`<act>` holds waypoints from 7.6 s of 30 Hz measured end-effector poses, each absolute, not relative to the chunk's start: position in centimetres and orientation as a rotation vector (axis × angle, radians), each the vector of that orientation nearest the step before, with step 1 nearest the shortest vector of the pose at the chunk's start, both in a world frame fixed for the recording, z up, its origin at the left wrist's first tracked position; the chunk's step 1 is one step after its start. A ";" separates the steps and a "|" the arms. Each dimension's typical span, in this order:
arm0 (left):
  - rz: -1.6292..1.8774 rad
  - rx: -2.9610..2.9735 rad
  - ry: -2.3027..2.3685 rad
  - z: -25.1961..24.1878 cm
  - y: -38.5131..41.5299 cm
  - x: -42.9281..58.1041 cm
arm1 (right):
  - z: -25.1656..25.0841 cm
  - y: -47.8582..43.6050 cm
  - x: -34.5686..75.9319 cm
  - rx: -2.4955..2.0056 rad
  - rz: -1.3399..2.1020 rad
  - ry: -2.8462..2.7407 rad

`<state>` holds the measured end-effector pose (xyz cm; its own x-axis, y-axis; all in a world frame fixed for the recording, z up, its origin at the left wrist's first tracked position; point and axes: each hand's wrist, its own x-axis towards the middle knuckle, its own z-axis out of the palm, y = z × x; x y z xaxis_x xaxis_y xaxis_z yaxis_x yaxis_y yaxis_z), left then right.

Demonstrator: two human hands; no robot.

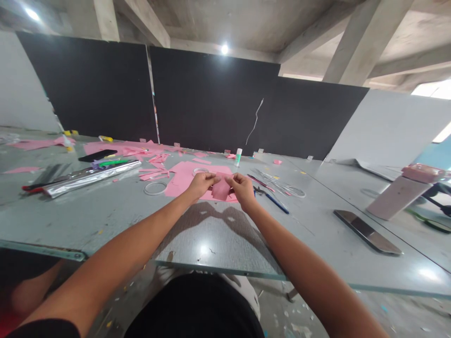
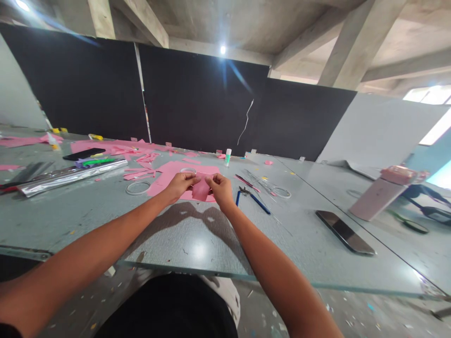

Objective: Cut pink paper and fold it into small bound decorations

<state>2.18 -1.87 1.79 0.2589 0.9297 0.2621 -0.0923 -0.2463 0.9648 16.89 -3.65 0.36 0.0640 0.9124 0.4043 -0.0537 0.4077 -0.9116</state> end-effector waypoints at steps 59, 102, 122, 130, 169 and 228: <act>1.107 1.948 1.012 2.7 -1.7 1.2 | 1.4 -4.3 17.2 -0.944 1.057 -1.308; 1.255 1.870 1.185 2.8 -2.8 1.8 | 1.2 -4.5 16.1 -0.878 1.017 -1.181; 1.053 1.731 1.006 2.9 -1.9 1.2 | 2.0 -4.6 17.1 -0.995 0.882 -1.328; 1.184 1.695 1.090 4.3 -1.6 0.4 | 2.3 -3.3 18.4 -1.051 0.838 -1.347; 1.232 1.480 0.944 1.4 -0.9 2.5 | 0.3 -1.5 19.7 -1.071 0.777 -1.160; 1.313 1.114 0.730 1.2 -0.4 2.0 | -1.3 -2.8 16.5 -0.905 0.898 -1.560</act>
